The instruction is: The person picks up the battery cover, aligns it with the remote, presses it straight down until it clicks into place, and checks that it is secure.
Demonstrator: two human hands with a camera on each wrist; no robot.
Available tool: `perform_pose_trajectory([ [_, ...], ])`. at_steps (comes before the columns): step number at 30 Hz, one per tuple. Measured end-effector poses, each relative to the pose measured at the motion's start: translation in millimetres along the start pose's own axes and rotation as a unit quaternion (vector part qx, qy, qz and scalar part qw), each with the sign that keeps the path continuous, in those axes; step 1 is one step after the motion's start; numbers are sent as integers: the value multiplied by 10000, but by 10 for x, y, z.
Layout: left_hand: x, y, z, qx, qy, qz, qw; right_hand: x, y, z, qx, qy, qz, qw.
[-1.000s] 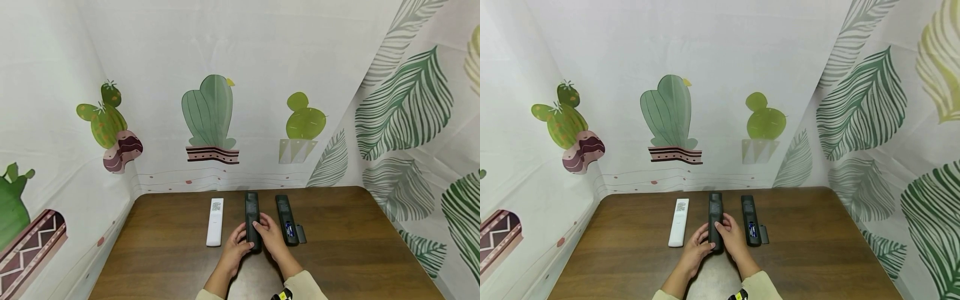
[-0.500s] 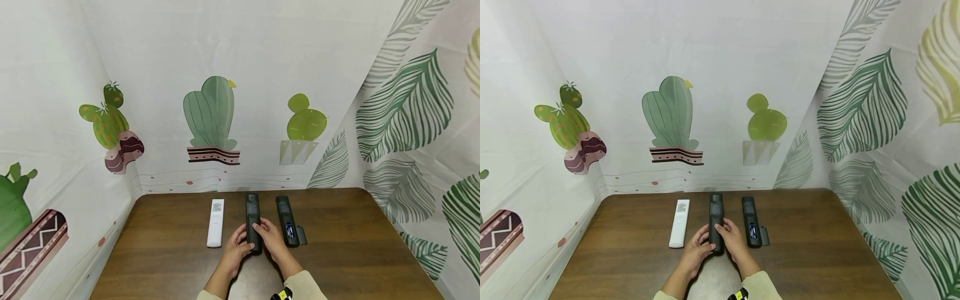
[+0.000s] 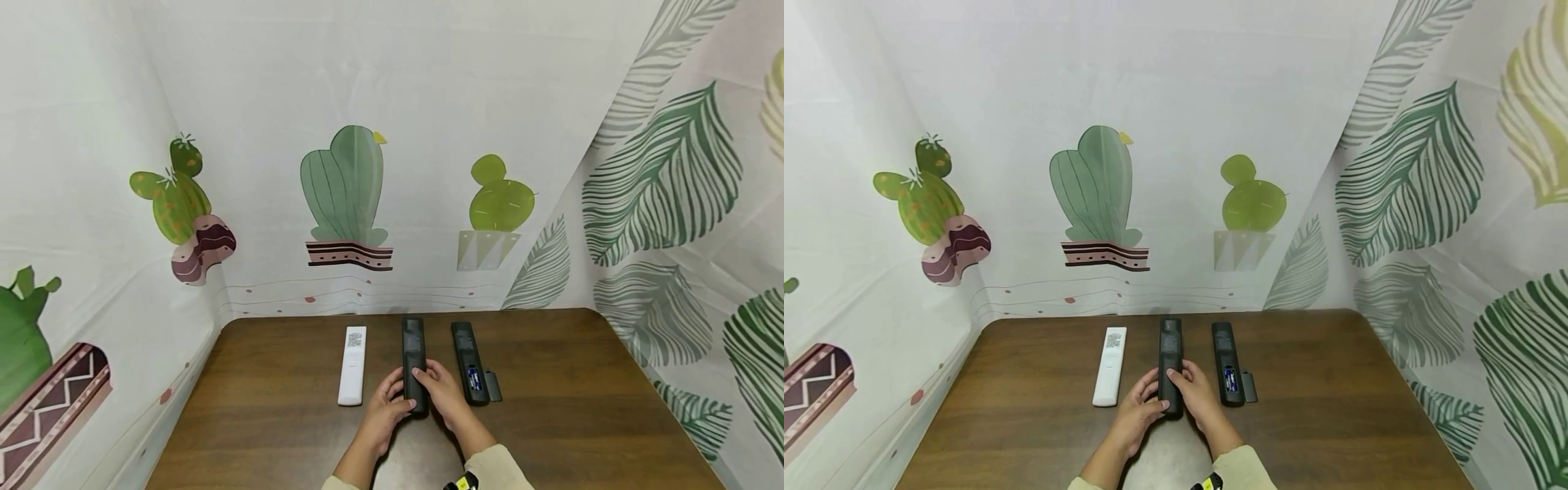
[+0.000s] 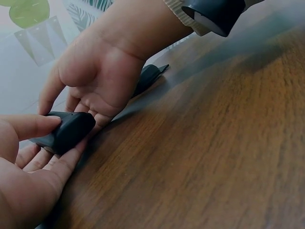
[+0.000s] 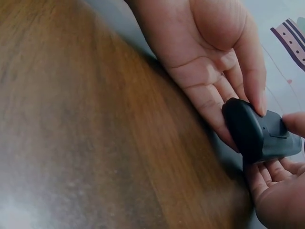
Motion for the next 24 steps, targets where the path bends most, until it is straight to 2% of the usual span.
perform_pose_trajectory([
  [15,7,-10,-12,-31,-11,32,10000,10,7,-14,219,8,74,9997],
  [20,1,-15,-23,-47,-12,32,10000,100,30,-154,217,-16,18,9998],
  [24,-7,-13,-16,-57,-12,55,10000,59,8,-106,250,-38,25,9997],
])
Point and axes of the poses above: each hand's wrist, its own x-axis away from the middle knuckle, its own y-axis out of the palm, z = x × y, the point moved 10 cm from there along -x, towards the middle knuckle, and after that the axes turned 5 degrees about -x, right-handed, at the moved point
